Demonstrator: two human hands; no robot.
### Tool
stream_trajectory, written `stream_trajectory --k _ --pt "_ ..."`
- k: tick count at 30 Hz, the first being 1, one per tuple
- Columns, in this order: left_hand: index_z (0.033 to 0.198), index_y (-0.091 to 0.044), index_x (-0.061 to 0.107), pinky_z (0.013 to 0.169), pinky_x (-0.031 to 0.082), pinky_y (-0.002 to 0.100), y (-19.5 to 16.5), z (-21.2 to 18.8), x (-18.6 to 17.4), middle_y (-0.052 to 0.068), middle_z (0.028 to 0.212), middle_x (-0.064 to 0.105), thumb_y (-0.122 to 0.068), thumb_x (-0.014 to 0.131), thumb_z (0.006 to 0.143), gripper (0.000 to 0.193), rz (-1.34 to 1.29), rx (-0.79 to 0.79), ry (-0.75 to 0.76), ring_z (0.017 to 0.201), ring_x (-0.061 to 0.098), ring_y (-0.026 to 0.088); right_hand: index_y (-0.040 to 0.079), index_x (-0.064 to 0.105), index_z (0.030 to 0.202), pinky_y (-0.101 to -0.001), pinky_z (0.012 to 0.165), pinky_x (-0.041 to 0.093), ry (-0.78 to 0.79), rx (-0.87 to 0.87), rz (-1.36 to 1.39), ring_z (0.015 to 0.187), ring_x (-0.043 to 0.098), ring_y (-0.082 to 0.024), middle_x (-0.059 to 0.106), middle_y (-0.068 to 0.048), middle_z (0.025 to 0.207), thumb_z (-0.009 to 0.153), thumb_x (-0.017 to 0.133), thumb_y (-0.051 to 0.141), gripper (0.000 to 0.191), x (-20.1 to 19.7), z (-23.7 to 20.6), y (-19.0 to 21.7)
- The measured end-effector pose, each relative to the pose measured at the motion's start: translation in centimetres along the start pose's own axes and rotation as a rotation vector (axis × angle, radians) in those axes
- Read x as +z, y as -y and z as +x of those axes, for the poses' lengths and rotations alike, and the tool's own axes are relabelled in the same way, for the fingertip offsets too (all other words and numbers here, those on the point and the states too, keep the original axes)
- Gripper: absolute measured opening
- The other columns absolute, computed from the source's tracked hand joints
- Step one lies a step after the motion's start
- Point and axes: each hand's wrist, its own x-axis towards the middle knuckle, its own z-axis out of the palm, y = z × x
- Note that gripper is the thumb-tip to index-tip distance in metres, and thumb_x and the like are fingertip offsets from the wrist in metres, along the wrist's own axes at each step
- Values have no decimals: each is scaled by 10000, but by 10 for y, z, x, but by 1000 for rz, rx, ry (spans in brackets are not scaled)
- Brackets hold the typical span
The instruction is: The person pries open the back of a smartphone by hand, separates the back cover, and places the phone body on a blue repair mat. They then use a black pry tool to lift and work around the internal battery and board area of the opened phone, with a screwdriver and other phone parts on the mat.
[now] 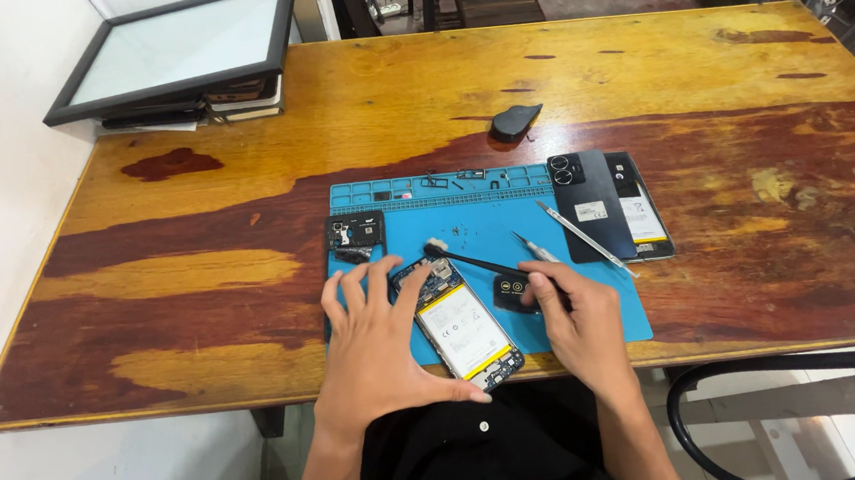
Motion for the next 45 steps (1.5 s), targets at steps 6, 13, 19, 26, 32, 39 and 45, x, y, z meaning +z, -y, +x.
stream_trajectory --k 6,13,19,26,32,39,45 --pt "1377 -62 587 1128 113 658 8 -3 5 224 1476 445 -912 774 382 1322 8 118 29 1392 297 461 5 760 997 -307 512 521 -5 -51 -155 564 706 -197 755 -135 790 907 738 214 228 4 2 6" --pt "1359 -31 608 1145 120 646 14 -6 11 242 1451 482 -935 739 435 1299 6 163 12 1412 321 443 16 768 972 -366 524 499 -90 -45 -320 586 704 -278 717 -157 699 938 730 256 246 8 0 7" --pt "1357 -25 609 1145 131 635 15 -5 10 243 1454 485 -939 723 441 1299 4 163 15 1403 334 434 8 765 989 -371 509 466 -151 -47 -333 550 665 -281 687 -158 659 953 730 236 234 8 2 8" --pt "1357 -27 608 1138 133 635 17 -4 12 243 1462 478 -931 729 437 1295 6 162 16 1395 343 428 -2 764 925 -273 486 486 -184 -23 -124 502 663 -144 714 -95 658 913 740 203 206 6 -4 4" --pt "1361 -28 611 1145 149 624 18 -4 17 242 1464 479 -932 727 436 1298 -7 160 24 1401 351 417 -6 766 907 -279 484 472 -201 35 -178 521 686 -134 706 -105 629 909 753 232 239 7 -2 -6" --pt "1365 -32 608 1144 148 625 19 -3 19 243 1473 471 -930 736 426 1305 -6 149 38 1401 348 413 -5 775 948 -292 468 434 -219 57 -245 507 663 -150 700 -112 623 934 761 229 235 9 0 -6" --pt "1365 -40 608 1144 150 618 19 -4 20 238 1475 471 -929 733 417 1306 -4 142 42 1399 345 410 -33 741 911 -234 524 504 -307 7 -65 594 693 -94 720 -92 674 921 772 170 205 9 -6 -5"
